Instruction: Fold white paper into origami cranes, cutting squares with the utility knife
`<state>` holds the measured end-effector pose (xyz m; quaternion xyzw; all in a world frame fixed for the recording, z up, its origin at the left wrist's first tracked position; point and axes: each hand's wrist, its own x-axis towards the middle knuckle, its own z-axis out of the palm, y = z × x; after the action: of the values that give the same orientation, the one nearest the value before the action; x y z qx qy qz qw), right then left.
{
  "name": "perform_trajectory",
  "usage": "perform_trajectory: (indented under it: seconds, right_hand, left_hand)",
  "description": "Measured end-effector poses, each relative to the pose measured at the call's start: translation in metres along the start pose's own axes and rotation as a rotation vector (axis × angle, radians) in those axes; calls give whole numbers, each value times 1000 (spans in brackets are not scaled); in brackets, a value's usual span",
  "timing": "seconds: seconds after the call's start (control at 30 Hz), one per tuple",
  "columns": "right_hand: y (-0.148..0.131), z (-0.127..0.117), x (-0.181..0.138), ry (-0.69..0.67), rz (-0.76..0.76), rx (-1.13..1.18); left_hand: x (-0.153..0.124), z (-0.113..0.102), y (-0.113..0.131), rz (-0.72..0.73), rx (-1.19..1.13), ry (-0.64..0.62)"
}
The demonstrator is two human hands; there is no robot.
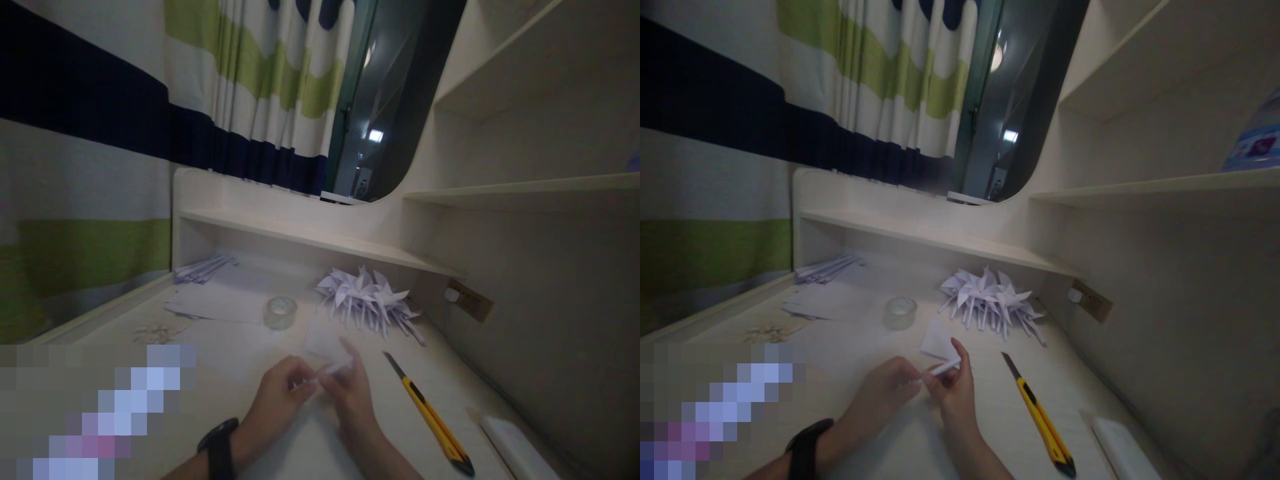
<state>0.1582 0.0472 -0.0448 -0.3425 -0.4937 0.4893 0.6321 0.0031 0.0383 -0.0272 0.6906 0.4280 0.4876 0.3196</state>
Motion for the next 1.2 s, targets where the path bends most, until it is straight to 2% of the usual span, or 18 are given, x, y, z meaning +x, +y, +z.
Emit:
perform_trajectory:
  seconds: [0.17,0.33,0.5,0.63,0.7,0.8,0.87,1.07,1.2]
  right_hand:
    - [1,2,0,50,-2,-35]
    - [-5,4,0,52,-16,-33]
    - [-12,3,4,63,-24,-35]
    - [-17,3,4,120,-19,-91]
    - [-17,4,3,99,-22,-124]
    - [-13,4,2,-5,-20,-127]
    - [-11,2,3,-47,-16,-128]
    - [-20,-4,6,1,-31,-390]
    - [-31,-1,6,8,-40,-466]
  left_hand:
    - [-3,4,-1,-29,62,2]
    - [-4,6,-2,-20,29,-9]
    - [-1,6,-4,-110,-97,-106]
    - [0,1,-3,-159,-43,-110]
    - [1,-3,0,-93,37,-107]
    - [2,-7,5,30,135,-144]
    - [2,-8,6,62,188,-178]
    - [7,-15,-4,118,410,-130]
    - [10,-20,-16,194,522,-169]
